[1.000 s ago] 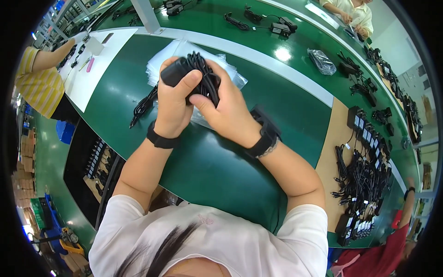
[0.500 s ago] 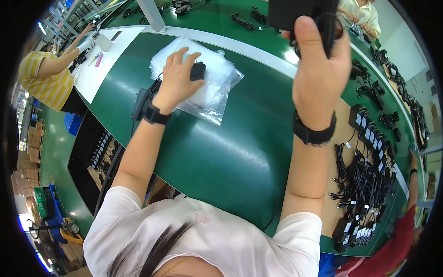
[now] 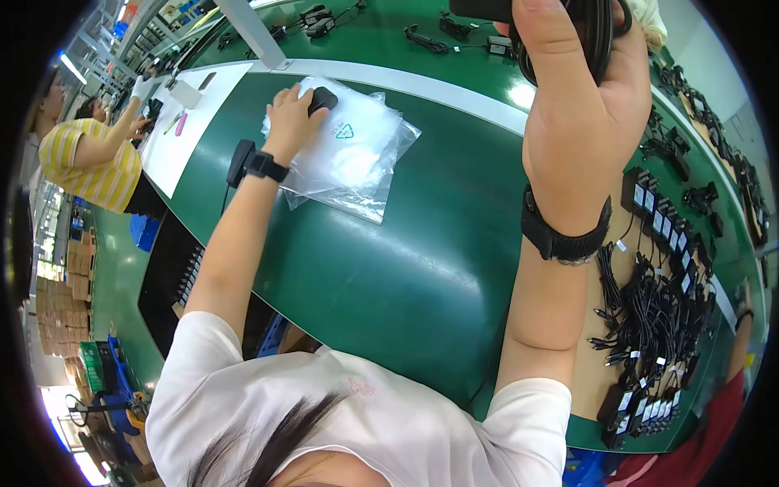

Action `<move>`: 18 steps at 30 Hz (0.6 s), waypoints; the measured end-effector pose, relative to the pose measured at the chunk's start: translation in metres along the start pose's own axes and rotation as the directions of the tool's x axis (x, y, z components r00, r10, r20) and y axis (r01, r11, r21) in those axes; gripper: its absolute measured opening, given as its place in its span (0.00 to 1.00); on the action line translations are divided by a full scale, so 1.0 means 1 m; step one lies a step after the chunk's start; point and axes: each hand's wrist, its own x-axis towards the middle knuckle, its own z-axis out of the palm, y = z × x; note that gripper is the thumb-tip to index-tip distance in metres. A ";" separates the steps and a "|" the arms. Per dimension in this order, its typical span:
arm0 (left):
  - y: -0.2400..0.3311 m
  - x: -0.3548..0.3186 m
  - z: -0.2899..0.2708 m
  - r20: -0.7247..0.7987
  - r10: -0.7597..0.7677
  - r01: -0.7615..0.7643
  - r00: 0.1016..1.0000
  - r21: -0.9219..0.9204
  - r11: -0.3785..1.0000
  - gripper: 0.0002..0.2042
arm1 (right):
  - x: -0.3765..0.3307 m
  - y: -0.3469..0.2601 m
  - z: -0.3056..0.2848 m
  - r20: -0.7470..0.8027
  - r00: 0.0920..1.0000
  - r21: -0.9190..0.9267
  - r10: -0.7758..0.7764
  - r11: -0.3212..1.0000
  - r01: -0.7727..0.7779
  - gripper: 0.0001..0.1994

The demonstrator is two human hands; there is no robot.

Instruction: Packaging electronic power adapters into individual plastic bags.

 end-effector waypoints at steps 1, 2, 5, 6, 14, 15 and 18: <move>0.010 -0.007 -0.003 -0.168 0.096 -0.095 0.981 0.015 0.995 0.18 | 0.001 0.001 -0.001 -0.009 1.000 -0.008 0.003 1.000 -0.003 0.13; 0.019 -0.011 -0.006 -0.329 0.186 -0.182 0.926 0.043 0.982 0.19 | 0.003 0.001 -0.002 0.014 1.000 -0.012 0.003 1.000 -0.003 0.12; 0.074 -0.033 -0.016 -0.072 0.266 -0.273 0.961 -0.372 0.887 0.26 | 0.008 -0.005 -0.008 0.015 1.000 -0.042 0.000 0.999 0.001 0.11; 0.092 -0.041 -0.022 0.014 0.287 -0.263 0.958 -0.357 0.896 0.27 | 0.008 -0.003 -0.010 -0.002 1.000 -0.050 -0.008 0.999 0.008 0.11; 0.093 -0.044 -0.002 0.156 0.308 -0.282 0.938 -0.170 0.944 0.10 | 0.007 0.004 -0.013 0.035 0.999 -0.033 -0.015 0.999 0.016 0.11; 0.095 -0.044 -0.003 0.152 0.316 -0.289 0.937 -0.172 0.942 0.10 | 0.007 0.001 -0.013 0.016 1.000 -0.025 -0.001 1.000 0.002 0.12; 0.097 -0.043 -0.007 0.049 0.329 -0.316 0.943 -0.173 0.933 0.06 | 0.009 0.000 -0.015 0.006 1.000 -0.013 0.011 1.000 -0.011 0.12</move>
